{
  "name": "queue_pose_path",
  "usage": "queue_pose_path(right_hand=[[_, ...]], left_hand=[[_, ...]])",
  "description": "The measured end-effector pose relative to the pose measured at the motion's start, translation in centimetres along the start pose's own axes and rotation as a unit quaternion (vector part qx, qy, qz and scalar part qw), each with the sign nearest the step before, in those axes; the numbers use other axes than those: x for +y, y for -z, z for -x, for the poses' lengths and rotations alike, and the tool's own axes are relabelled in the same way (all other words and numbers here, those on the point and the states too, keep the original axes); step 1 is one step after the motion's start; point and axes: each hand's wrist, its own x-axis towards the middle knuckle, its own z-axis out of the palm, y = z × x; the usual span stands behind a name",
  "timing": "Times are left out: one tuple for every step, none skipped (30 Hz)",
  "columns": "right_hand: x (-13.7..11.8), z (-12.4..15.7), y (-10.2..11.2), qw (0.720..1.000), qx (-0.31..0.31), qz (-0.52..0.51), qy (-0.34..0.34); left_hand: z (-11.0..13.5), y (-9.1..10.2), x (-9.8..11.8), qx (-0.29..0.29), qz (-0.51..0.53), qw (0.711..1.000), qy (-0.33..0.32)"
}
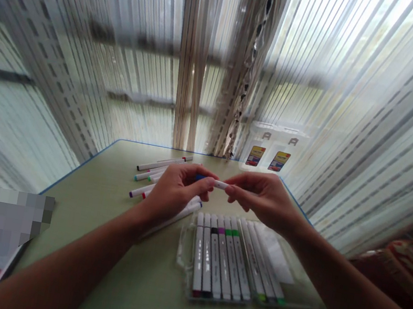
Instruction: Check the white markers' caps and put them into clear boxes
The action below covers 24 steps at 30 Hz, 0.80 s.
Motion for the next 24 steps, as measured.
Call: queue_pose_path(right_hand=[[0.1,0.0,0.1,1.000,0.000,-0.009,-0.003],[0.1,0.0,0.1,1.000,0.001,-0.019,-0.007],[0.3,-0.1,0.2,1.000,0.002,-0.030,-0.009],[0.4,-0.1,0.3,0.999,0.003,-0.042,-0.011],[0.5,-0.1,0.4,0.998,0.006,-0.055,-0.011],[0.7,-0.2,0.5,0.998,0.008,-0.068,-0.011],[0.8,-0.2,0.5,0.997,0.010,-0.080,-0.011],[0.9,-0.2,0.6,0.996,0.012,-0.090,-0.010],[0.9,-0.3,0.6,0.995,0.012,-0.099,-0.010],[1.0,-0.3,0.7,0.994,0.012,-0.106,-0.010],[1.1,-0.3,0.7,0.994,0.011,-0.112,-0.010],[1.1,-0.3,0.7,0.993,0.010,-0.118,-0.011],[1.2,-0.2,0.8,0.992,0.008,-0.123,-0.010],[1.2,-0.2,0.8,0.992,0.004,-0.129,-0.009],[1.3,-0.2,0.8,0.991,-0.002,-0.136,-0.007],[1.3,-0.1,0.9,0.990,-0.009,-0.144,-0.005],[1.3,-0.1,0.9,0.988,-0.018,-0.153,-0.005],[1.3,-0.1,0.9,0.986,-0.026,-0.164,-0.005],[1.3,0.0,1.0,0.984,-0.033,-0.175,-0.006],[1.2,0.0,1.0,0.982,-0.038,-0.186,-0.008],[1.2,0.0,1.0,0.980,-0.042,-0.196,-0.010],[1.2,0.0,1.0,0.978,-0.046,-0.203,-0.012],[1.2,0.0,1.1,0.977,-0.049,-0.208,-0.012],[1.2,0.0,1.1,0.976,-0.053,-0.211,-0.012]], left_hand=[[-0.1,0.1,-0.1,0.006,0.020,1.000,0.002],[-0.2,0.2,-0.1,0.012,0.042,0.999,0.005],[-0.2,0.3,-0.2,0.019,0.063,0.998,0.009],[-0.3,0.5,-0.3,0.027,0.081,0.996,0.013],[-0.4,0.6,-0.3,0.034,0.096,0.995,0.017],[-0.5,0.7,-0.3,0.043,0.108,0.993,0.019],[-0.6,0.9,-0.3,0.051,0.117,0.992,0.021],[-0.7,1.0,-0.3,0.060,0.124,0.990,0.022],[-0.7,1.1,-0.3,0.068,0.128,0.989,0.022],[-0.8,1.1,-0.2,0.076,0.131,0.988,0.022],[-0.8,1.2,-0.2,0.082,0.132,0.988,0.023],[-0.9,1.2,-0.1,0.088,0.133,0.987,0.024],[-0.9,1.2,-0.1,0.092,0.136,0.986,0.025],[-0.9,1.2,-0.1,0.095,0.139,0.985,0.026],[-0.9,1.2,0.0,0.097,0.142,0.985,0.027],[-1.0,1.2,0.0,0.099,0.144,0.984,0.028],[-1.0,1.3,0.0,0.101,0.147,0.984,0.029],[-0.9,1.3,0.0,0.103,0.149,0.983,0.029],[-0.9,1.3,0.0,0.104,0.152,0.983,0.029],[-0.9,1.3,0.0,0.105,0.155,0.982,0.028],[-0.9,1.3,0.0,0.106,0.158,0.981,0.028],[-0.9,1.3,0.0,0.106,0.160,0.981,0.027],[-0.9,1.3,0.0,0.105,0.163,0.981,0.027],[-1.0,1.3,0.0,0.106,0.165,0.980,0.026]])
